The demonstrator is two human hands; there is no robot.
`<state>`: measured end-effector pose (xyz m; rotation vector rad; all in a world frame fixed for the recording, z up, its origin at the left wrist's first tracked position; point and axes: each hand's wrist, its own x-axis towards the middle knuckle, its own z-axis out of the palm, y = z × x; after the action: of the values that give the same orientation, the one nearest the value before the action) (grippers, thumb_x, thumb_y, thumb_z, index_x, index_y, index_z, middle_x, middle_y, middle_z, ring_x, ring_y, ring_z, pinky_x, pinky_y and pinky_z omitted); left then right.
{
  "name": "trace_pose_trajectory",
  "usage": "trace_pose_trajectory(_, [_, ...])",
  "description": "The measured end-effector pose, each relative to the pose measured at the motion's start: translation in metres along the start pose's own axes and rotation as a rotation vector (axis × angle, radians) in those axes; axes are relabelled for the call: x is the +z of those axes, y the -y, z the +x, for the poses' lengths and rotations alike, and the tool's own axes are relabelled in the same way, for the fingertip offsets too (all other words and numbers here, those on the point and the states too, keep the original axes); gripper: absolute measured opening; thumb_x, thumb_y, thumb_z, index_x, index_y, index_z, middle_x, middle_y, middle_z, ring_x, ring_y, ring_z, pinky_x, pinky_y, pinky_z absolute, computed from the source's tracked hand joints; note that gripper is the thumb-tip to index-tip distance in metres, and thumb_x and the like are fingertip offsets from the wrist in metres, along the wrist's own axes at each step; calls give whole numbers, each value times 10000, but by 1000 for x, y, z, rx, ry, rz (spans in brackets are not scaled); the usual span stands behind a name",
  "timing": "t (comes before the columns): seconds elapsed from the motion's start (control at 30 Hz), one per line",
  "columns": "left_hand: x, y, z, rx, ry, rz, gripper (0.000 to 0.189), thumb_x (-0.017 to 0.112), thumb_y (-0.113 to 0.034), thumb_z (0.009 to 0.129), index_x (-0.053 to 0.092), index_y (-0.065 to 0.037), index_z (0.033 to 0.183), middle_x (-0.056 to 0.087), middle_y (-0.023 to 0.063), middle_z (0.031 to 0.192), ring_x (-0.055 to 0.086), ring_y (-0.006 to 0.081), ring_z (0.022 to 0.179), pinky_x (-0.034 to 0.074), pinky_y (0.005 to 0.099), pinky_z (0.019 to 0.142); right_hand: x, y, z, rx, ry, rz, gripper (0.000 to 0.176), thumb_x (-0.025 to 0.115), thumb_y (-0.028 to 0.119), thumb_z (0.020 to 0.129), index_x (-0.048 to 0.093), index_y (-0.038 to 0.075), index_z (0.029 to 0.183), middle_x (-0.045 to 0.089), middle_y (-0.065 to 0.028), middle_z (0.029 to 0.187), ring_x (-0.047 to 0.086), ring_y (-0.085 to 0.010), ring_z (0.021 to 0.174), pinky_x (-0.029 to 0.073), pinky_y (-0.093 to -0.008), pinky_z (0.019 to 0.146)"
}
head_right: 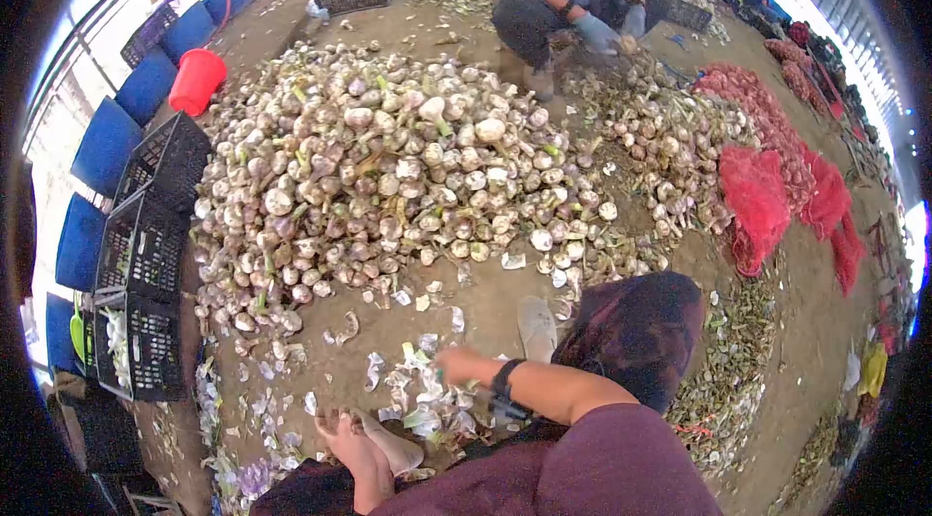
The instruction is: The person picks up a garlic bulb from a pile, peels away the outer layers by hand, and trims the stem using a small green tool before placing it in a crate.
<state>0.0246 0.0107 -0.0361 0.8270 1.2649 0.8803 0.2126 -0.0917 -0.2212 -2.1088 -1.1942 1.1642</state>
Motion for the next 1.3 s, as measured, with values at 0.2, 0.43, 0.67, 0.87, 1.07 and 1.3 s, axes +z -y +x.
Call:
trace_pose_trajectory(0.2, [33,27,3,-68,55,48,522,439,53,796,310,-75,1285,433,115,1165,490,208,966,417,328,828,-121,-142,2,627,-874,126,408,541,72,732,483,-45,1120,567,-271,954,554,-393,906,445,-449,756])
trace_pose_trajectory(0.43, [64,31,9,-219,145,140,487,458,37,797,338,-52,1261,468,105,1126,513,190,948,439,308,793,-191,-226,44,921,-608,-174,664,547,72,778,247,66,1371,544,-275,1000,542,-381,859,460,-448,722])
trace_pose_trajectory(0.67, [71,37,14,-338,299,95,466,472,2,842,310,-36,1277,447,122,1186,487,211,1044,419,312,877,-143,-156,41,606,-806,96,611,598,161,742,328,40,1277,610,-233,846,593,-389,792,455,-447,668])
trace_pose_trajectory(0.87, [62,37,21,-472,326,-120,539,506,-107,884,248,-39,1352,442,107,1243,486,189,1066,404,321,902,-85,104,-12,-208,-405,270,518,646,272,734,433,79,1164,581,-193,952,553,-369,915,441,-412,783])
trace_pose_trajectory(1.07, [32,-8,3,-240,477,-255,578,548,-83,849,243,-43,1339,463,105,1178,476,175,1070,385,317,936,-82,170,-62,-499,-446,273,496,674,187,747,429,12,1141,561,-137,933,565,-285,858,447,-349,777])
trace_pose_trajectory(1.3, [1,-14,-7,352,644,20,726,642,115,629,293,-69,1239,358,94,1254,404,207,1160,368,345,983,-82,215,-81,209,56,1011,238,499,23,846,501,33,1083,578,-37,846,527,-78,646,394,-223,465])
